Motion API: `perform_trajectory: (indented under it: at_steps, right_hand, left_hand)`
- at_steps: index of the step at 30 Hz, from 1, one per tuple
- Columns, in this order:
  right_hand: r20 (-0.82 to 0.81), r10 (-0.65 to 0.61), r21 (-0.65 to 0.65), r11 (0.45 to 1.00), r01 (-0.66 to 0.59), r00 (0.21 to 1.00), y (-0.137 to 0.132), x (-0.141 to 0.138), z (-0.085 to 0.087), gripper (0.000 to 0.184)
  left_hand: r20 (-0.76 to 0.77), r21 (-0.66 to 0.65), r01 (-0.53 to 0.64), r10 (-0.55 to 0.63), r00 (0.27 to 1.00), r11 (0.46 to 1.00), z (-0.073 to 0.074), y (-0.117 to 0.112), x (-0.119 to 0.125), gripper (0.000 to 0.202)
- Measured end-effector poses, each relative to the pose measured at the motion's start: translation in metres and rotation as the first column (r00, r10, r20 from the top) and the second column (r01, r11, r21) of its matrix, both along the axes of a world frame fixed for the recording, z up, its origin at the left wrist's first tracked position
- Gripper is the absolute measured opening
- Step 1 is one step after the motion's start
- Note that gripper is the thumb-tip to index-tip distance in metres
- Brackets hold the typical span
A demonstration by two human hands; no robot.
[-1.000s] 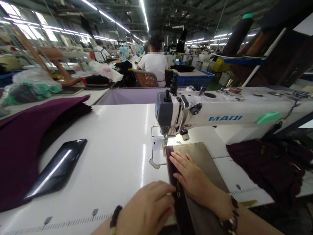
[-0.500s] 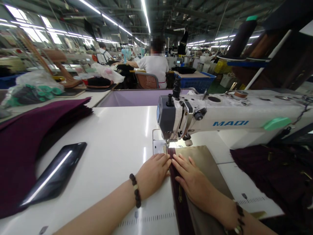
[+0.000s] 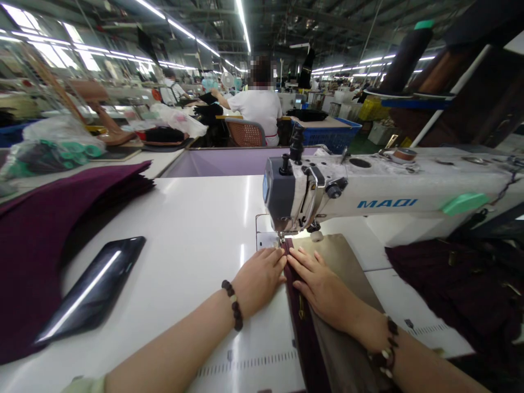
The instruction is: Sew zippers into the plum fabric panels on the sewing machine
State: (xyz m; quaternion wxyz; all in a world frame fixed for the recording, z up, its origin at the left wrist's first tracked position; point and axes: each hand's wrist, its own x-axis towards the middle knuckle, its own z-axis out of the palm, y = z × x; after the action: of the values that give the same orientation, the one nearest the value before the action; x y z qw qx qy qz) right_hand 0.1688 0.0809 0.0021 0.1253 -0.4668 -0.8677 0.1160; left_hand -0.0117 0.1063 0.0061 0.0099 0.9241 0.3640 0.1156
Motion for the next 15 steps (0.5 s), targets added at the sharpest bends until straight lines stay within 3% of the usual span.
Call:
perform_trajectory:
  at_steps: [8, 11, 15]
  right_hand:
    - [-0.008, -0.005, -0.005, 1.0, 0.005, 1.0, 0.0, 0.001, 0.001, 0.047]
    - [-0.018, 0.0, 0.013, 1.0, 0.0, 1.0, 0.001, 0.003, 0.0, 0.044]
    - [0.015, 0.006, 0.037, 0.999, -0.007, 1.0, 0.002, 0.005, 0.002, 0.042]
  left_hand:
    - [-0.015, -0.006, -0.017, 0.017, 1.0, 1.0, 0.004, -0.004, 0.003, 0.035]
    - [-0.005, -0.029, 0.006, -0.006, 1.0, 1.0, 0.009, -0.029, 0.003, 0.035]
    - [0.115, -0.045, 0.148, -0.142, 0.983, 0.988, 0.012, -0.081, 0.001, 0.048]
